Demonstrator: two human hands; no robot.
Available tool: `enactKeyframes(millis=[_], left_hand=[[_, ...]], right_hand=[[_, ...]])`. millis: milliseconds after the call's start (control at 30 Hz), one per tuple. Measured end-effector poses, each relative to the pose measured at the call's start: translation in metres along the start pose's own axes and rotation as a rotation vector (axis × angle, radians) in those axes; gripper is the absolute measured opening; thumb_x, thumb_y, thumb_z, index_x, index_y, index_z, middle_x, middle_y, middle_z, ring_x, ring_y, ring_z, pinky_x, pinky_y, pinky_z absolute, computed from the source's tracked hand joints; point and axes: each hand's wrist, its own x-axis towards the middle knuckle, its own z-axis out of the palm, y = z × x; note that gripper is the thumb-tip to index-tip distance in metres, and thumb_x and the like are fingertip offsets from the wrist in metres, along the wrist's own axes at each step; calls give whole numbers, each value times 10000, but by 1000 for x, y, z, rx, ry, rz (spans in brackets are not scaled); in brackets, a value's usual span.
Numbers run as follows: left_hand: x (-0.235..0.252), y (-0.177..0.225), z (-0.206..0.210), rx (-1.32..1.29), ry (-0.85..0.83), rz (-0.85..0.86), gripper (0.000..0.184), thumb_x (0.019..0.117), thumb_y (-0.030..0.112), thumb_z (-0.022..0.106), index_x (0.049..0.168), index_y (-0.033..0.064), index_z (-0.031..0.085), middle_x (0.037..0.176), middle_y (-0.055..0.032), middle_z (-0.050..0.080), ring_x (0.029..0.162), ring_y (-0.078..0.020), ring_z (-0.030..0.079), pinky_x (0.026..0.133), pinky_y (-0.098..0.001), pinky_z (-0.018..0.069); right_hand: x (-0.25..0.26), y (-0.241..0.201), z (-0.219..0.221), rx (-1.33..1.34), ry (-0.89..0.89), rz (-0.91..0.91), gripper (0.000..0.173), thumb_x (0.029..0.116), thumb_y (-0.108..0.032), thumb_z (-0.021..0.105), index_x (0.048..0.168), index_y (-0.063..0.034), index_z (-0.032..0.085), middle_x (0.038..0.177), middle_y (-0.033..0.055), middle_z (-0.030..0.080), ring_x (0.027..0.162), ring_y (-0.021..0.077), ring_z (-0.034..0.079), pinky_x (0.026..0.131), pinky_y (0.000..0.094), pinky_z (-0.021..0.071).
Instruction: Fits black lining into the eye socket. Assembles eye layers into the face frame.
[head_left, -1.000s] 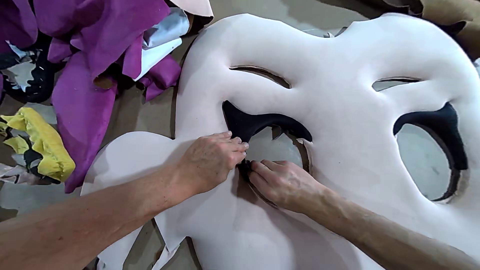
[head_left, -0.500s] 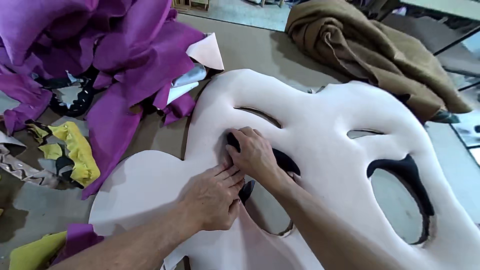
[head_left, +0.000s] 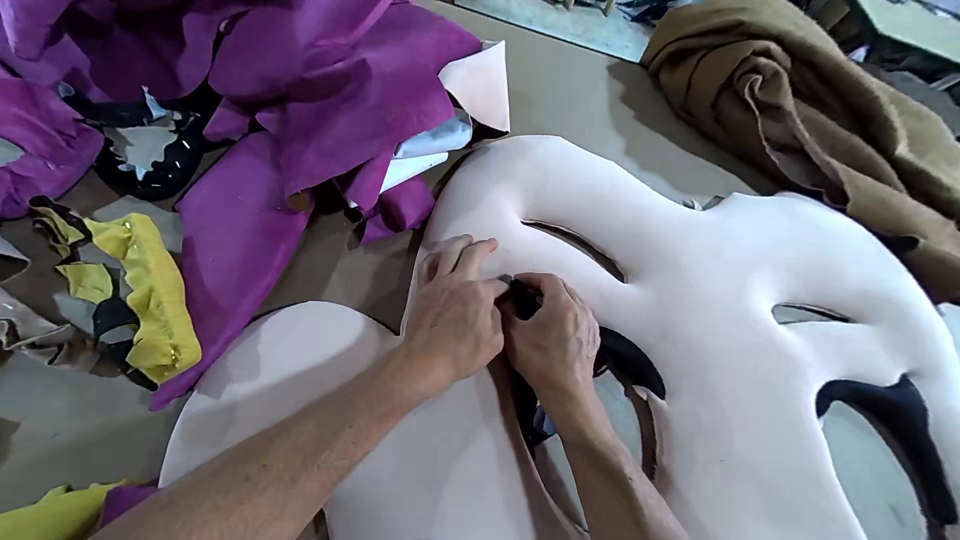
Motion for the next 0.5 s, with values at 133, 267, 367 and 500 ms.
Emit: enactKeyframes(millis=[133,267,367,500], left_hand=[[12,8,-4,-45,-218,-87,367,986,174,491,1251,184,745,1703,2,236,1590,-304,55,1258,-594,37],[18,18,-11,-31,-348,-168,374,989,184,511,1307,169,710,1735,16,94,1591,-312,-73,1226,-640,-73],[5,9,2,-15,-173,-37,339,972,164,508,1175,128,776,1687,-7,287,1590,-281,100,1265,-587,26],[-5,0,18,14,32,72,401,927,169,505,1250,76,722,1550,-54,509,1522,-252,334,1266,-508,200]], right_hand=[[-3,3,3,2,65,-22,321,890,-297,674,1123,-81,722,1010,123,714,903,315,678,758,533,519],[-7,4,8,-26,140,-82,311,941,-292,623,1139,-82,737,1050,111,723,944,303,682,785,496,528],[-11,8,13,-29,159,-137,295,971,-272,591,1170,-119,746,1111,101,703,993,291,663,793,479,522],[-11,12,15,-17,144,-156,307,1003,-280,572,1189,-119,757,1116,96,694,1019,284,641,799,462,514]])
